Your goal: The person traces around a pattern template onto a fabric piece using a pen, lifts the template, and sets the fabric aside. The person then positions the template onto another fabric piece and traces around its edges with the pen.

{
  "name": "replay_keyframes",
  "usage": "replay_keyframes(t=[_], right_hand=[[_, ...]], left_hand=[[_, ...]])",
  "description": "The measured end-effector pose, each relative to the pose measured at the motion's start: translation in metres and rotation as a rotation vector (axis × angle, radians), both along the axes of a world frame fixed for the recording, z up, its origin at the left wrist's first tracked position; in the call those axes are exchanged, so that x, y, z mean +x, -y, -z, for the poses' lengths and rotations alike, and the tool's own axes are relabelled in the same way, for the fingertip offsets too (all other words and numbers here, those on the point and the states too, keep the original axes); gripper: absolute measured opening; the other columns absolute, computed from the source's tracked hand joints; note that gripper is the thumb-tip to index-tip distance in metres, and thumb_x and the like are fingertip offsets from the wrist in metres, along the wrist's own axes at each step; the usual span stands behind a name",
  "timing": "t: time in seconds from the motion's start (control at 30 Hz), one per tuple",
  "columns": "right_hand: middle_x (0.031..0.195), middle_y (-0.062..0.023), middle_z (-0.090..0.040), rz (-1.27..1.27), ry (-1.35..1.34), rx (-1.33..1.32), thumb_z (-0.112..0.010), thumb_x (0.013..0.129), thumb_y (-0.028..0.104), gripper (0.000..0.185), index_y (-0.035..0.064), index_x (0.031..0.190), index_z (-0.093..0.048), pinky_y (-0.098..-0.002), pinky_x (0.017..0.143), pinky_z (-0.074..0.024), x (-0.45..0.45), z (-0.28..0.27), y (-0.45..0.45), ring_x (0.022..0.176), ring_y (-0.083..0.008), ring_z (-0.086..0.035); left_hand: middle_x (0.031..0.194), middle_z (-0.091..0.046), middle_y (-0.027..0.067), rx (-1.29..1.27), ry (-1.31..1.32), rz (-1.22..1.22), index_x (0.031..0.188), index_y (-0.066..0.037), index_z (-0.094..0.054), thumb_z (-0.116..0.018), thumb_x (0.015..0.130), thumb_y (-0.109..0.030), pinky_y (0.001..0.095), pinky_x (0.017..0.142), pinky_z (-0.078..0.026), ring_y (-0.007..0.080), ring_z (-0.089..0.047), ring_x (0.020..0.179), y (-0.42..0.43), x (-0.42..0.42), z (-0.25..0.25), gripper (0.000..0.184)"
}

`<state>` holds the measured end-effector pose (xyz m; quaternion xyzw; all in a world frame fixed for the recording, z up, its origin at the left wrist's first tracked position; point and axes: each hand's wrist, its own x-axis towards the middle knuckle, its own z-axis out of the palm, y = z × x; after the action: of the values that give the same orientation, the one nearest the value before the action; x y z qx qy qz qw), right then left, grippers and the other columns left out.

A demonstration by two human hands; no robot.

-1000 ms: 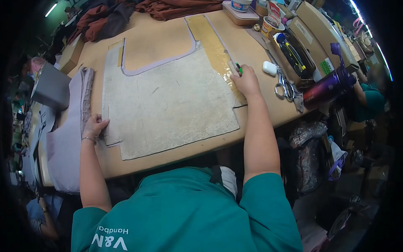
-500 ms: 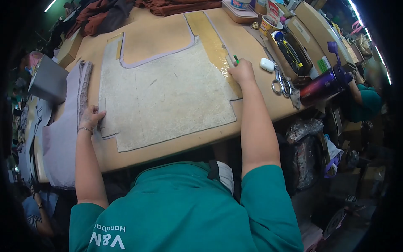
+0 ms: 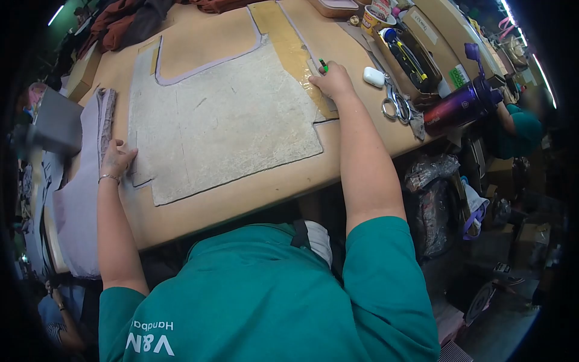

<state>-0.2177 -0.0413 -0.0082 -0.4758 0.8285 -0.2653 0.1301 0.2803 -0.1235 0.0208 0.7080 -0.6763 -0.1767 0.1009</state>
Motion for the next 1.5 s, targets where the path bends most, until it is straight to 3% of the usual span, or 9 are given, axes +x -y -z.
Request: replay_keyframes(t=[0.27,0.4,0.43,0.53,0.77,1.07,1.2,1.33,1.5], right_hand=[[0.093,-0.0215,-0.058,-0.051,0.002,-0.028,-0.072,0.065,0.028,0.05,-0.0044,0.099,-0.054,-0.0357,0.077,-0.044,-0.002,0.002,0.001,0.087,-0.0302,-0.058],[0.095,-0.0132,-0.06,-0.052,0.052,-0.075,-0.071,0.065,0.025,0.051,-0.0017,0.105,-0.053,-0.0337,0.078,-0.0433,-0.018,0.017,0.003,0.088,-0.0222,-0.056],[0.094,-0.0111,-0.059,-0.096,0.026,-0.094,-0.07,0.067,0.023,0.05,-0.0026,0.105,-0.052,-0.0311,0.076,-0.0433,-0.026,0.024,0.005,0.086,-0.0188,-0.055],[0.086,-0.007,-0.056,-0.133,0.112,-0.108,-0.068,0.073,0.019,0.041,-0.0042,0.102,-0.05,-0.0258,0.071,-0.0426,-0.035,0.031,0.01,0.078,-0.0146,-0.052],[0.082,-0.0057,-0.055,-0.136,0.12,-0.079,-0.065,0.076,0.017,0.028,-0.002,0.092,-0.051,-0.0248,0.069,-0.042,-0.04,0.032,0.011,0.074,-0.0125,-0.051],[0.089,-0.0098,-0.057,-0.109,0.041,-0.08,-0.065,0.075,0.019,0.042,-0.0052,0.105,-0.048,-0.0281,0.071,-0.0433,-0.021,0.018,0.007,0.08,-0.0165,-0.054],[0.101,-0.0176,-0.058,-0.006,-0.156,0.107,-0.069,0.068,0.029,0.053,-0.0031,0.106,-0.051,-0.0331,0.079,-0.0432,-0.003,-0.004,0.002,0.095,-0.0241,-0.056],[0.086,-0.0165,-0.06,-0.083,-0.034,-0.06,-0.072,0.064,0.029,0.049,-0.0047,0.094,-0.055,-0.0336,0.072,-0.044,-0.008,0.009,0.002,0.079,-0.0257,-0.058],[0.086,-0.0161,-0.06,-0.06,0.006,-0.054,-0.072,0.065,0.029,0.046,-0.0049,0.092,-0.055,-0.0326,0.071,-0.0446,0.0,0.001,-0.002,0.078,-0.0242,-0.058]], left_hand=[[0.074,-0.052,0.008,-0.062,-0.224,0.072,0.103,-0.003,-0.051,-0.072,0.066,-0.027,0.0298,0.064,-0.044,0.0173,-0.05,0.067,-0.001,0.019,0.026,0.048],[0.075,-0.055,0.0089,-0.123,-0.325,0.057,0.103,-0.004,-0.052,-0.074,0.064,-0.025,0.0304,0.062,-0.045,0.0174,-0.053,0.066,0.0,0.024,0.041,0.049],[0.07,-0.054,0.0052,-0.134,-0.261,0.067,0.103,-0.004,-0.052,-0.071,0.069,-0.025,0.0267,0.055,-0.042,0.0129,-0.05,0.062,-0.009,0.016,0.029,0.043],[0.079,-0.056,0.011,-0.11,-0.228,0.088,0.1,-0.005,-0.054,-0.071,0.065,-0.036,0.0311,0.067,-0.044,0.0203,-0.054,0.072,-0.015,0.012,0.013,0.049],[0.09,-0.053,0.012,-0.147,-0.245,0.041,0.1,-0.005,-0.055,-0.071,0.065,-0.036,0.0303,0.077,-0.043,0.0211,-0.052,0.084,-0.017,0.012,0.017,0.048],[0.084,-0.059,0.0134,-0.22,-0.306,0.116,0.101,-0.003,-0.054,-0.071,0.067,-0.029,0.0307,0.069,-0.045,0.0198,-0.055,0.076,-0.01,0.019,0.034,0.046],[0.086,-0.06,0.0141,-0.118,-0.403,0.084,0.104,-0.003,-0.052,-0.068,0.072,-0.026,0.03,0.063,-0.046,0.0172,-0.057,0.072,-0.007,0.021,0.039,0.042],[0.076,-0.054,0.0074,-0.193,-0.318,0.089,0.1,-0.002,-0.054,-0.069,0.071,-0.026,0.0268,0.061,-0.043,0.0153,-0.05,0.066,-0.006,0.023,0.038,0.041],[0.076,-0.049,0.0045,-0.136,-0.344,0.086,0.101,-0.004,-0.054,-0.068,0.071,-0.027,0.0253,0.062,-0.041,0.013,-0.047,0.067,-0.004,0.024,0.038,0.041]])
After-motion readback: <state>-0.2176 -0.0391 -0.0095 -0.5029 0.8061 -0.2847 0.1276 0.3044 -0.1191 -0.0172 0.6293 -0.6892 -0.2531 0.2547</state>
